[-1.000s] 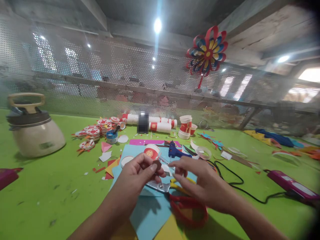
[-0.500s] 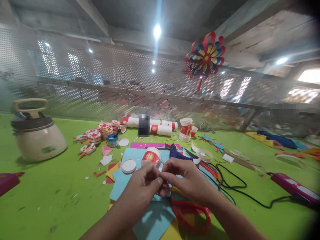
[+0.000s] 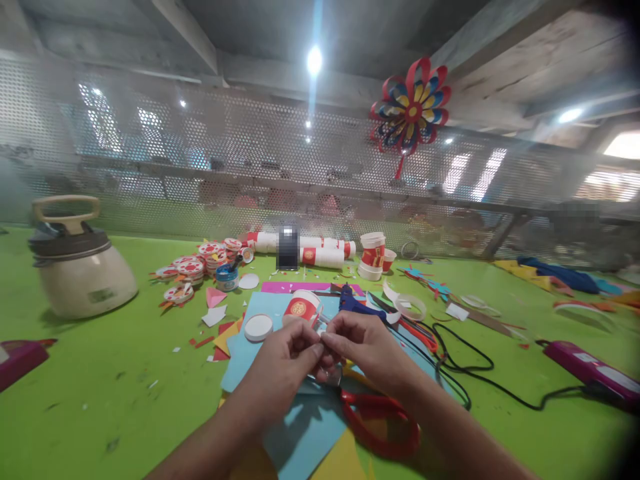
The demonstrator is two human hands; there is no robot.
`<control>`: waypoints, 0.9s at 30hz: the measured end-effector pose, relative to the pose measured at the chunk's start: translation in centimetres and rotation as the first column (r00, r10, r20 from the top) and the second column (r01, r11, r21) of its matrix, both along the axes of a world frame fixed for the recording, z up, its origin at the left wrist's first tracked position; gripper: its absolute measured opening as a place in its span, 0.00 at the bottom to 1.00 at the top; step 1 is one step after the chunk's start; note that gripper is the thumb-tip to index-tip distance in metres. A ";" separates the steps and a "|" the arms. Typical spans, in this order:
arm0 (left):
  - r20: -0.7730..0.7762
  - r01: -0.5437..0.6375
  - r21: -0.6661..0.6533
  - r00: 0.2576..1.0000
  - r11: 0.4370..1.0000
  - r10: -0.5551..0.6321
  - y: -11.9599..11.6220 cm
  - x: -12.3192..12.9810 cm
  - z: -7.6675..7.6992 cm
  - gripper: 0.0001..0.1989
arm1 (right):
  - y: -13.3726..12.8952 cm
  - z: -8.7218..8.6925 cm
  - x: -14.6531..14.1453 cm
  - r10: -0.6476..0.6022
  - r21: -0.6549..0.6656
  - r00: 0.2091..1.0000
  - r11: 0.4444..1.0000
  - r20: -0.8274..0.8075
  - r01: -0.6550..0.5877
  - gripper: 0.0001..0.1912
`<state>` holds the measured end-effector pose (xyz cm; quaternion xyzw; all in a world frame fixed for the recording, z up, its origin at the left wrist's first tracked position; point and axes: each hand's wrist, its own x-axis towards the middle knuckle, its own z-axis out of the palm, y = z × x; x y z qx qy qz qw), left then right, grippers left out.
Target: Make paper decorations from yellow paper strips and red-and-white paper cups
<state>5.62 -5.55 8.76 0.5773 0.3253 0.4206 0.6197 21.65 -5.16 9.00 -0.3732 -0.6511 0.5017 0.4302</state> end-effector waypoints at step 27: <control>0.075 -0.155 -0.110 0.984 0.982 0.163 0.0 1.5 -1.1 0.06 | 0.6 -1.5 0.8 -0.006 0.011 1.000 1.000 0.021 0.006 0.12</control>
